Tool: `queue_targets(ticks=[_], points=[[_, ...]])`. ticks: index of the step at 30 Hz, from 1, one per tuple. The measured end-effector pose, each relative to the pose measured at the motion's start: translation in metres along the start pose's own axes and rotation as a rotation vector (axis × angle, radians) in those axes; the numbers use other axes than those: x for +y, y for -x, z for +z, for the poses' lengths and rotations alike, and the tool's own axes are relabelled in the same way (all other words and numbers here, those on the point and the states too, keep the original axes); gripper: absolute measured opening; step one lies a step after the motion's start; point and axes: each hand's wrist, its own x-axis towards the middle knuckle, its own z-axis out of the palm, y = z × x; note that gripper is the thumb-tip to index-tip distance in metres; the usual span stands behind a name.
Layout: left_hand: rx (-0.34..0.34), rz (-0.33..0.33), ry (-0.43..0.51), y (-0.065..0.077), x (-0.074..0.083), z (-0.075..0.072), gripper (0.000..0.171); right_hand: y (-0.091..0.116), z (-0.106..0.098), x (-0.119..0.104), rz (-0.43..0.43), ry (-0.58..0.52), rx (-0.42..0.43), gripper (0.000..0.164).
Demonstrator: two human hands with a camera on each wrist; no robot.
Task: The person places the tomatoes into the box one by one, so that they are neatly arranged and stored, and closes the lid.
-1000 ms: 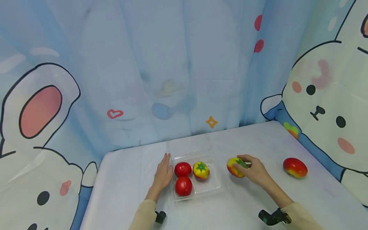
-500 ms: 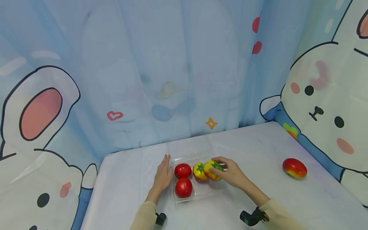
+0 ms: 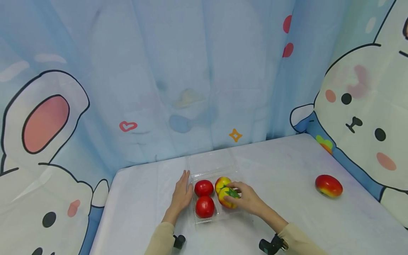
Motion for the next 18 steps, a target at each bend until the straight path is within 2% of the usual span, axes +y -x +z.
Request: queue_targets(ticks=[3,8,18], points=[[0.001,-0.003,0.003,0.0,-0.001,0.0,0.056,0.001,0.005,0.002,0.025,0.031,-0.011,0.046],[-0.005,-0.002,-0.001,0.0,-0.002,0.002,0.057,0.001,0.012,0.007,0.021,0.086,-0.015,0.043],[-0.008,0.009,-0.005,-0.002,-0.002,0.0,0.057,-0.002,0.019,0.009,-0.028,0.08,-0.021,0.039]])
